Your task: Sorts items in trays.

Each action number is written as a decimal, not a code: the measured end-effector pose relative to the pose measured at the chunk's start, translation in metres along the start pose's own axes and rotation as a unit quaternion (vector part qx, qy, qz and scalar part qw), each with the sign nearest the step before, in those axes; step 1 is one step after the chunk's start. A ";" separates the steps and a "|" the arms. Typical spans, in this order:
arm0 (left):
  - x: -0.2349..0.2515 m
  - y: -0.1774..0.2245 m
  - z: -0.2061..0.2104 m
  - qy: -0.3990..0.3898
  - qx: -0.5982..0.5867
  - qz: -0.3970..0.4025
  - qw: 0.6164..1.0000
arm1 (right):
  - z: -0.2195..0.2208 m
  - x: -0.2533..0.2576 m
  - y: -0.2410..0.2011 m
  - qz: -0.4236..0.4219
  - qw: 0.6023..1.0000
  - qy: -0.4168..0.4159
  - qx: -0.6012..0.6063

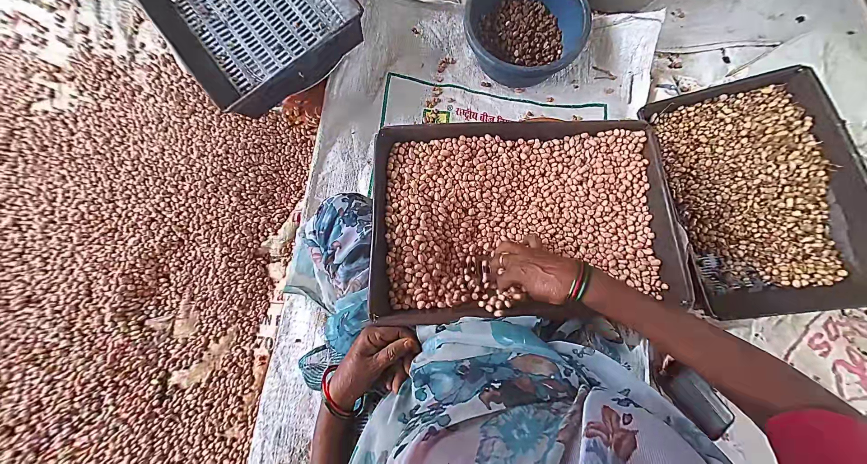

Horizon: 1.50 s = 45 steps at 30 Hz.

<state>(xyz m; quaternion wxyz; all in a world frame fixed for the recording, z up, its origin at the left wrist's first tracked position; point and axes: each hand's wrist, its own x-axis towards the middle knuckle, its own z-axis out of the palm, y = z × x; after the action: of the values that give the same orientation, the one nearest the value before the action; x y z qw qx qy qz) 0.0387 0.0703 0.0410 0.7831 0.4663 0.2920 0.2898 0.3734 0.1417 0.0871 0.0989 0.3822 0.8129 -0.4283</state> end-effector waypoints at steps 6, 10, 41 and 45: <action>0.001 -0.002 -0.002 -0.012 -0.012 0.001 1.000 | -0.047 -0.086 0.057 0.171 0.945 0.266 -0.088; 0.003 -0.003 -0.005 -0.029 -0.029 0.006 0.999 | -0.052 -0.052 0.068 0.133 0.917 0.374 -0.048; 0.000 -0.004 -0.004 -0.009 -0.033 -0.002 0.999 | -0.118 -0.028 0.027 0.344 0.889 0.260 -0.153; -0.001 -0.005 -0.008 -0.018 -0.033 0.003 0.999 | -0.119 -0.065 0.050 0.332 0.845 0.380 -0.175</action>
<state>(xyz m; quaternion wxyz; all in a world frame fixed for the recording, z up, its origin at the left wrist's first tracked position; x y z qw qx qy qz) 0.0331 0.0726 0.0334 0.8022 0.4467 0.2667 0.2929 0.4733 0.2157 0.1610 -0.0165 0.7383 0.6730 -0.0412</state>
